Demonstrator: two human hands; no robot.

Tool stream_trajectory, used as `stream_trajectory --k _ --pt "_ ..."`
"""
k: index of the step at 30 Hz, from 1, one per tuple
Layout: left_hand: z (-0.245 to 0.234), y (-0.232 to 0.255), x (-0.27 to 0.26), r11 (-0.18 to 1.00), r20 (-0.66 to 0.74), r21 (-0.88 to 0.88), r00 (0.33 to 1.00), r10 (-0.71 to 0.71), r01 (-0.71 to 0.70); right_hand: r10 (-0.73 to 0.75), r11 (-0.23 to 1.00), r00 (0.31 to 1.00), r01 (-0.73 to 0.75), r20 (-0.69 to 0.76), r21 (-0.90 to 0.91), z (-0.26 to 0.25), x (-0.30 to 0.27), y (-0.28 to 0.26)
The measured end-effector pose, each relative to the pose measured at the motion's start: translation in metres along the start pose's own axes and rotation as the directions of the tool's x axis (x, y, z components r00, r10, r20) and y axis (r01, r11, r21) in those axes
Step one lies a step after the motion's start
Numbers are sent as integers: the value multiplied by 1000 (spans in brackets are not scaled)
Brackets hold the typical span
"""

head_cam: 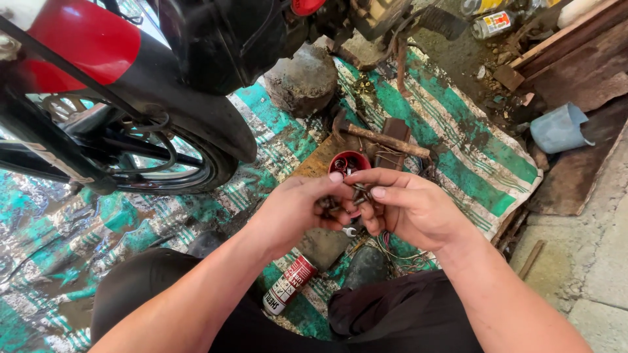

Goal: The person sits on a tarp in a cluttered workshop and works on a red motorcycle. They handle small metal parts and tools from a red container, then use a wrench to tighten a bolt on the motorcycle's engine area.

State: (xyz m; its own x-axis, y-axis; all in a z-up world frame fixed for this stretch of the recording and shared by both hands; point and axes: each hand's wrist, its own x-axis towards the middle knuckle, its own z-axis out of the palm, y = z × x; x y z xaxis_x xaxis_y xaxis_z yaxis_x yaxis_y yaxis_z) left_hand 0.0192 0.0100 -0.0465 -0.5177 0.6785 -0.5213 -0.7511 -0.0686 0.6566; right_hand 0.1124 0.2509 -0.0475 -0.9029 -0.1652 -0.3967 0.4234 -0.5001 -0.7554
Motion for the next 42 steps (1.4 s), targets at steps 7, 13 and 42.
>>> stream_trajectory --k 7,13,42 --pt "-4 13 -6 997 107 -76 994 7 1 4 1000 999 -4 -34 11 -1 0 -5" --pt "-7 9 -5 998 151 -51 987 51 -44 -4 1000 999 5 -36 25 -5 -1 -5" --pt "-5 -6 7 962 19 155 974 226 -226 -248 889 968 241 34 -390 14 -3 0"
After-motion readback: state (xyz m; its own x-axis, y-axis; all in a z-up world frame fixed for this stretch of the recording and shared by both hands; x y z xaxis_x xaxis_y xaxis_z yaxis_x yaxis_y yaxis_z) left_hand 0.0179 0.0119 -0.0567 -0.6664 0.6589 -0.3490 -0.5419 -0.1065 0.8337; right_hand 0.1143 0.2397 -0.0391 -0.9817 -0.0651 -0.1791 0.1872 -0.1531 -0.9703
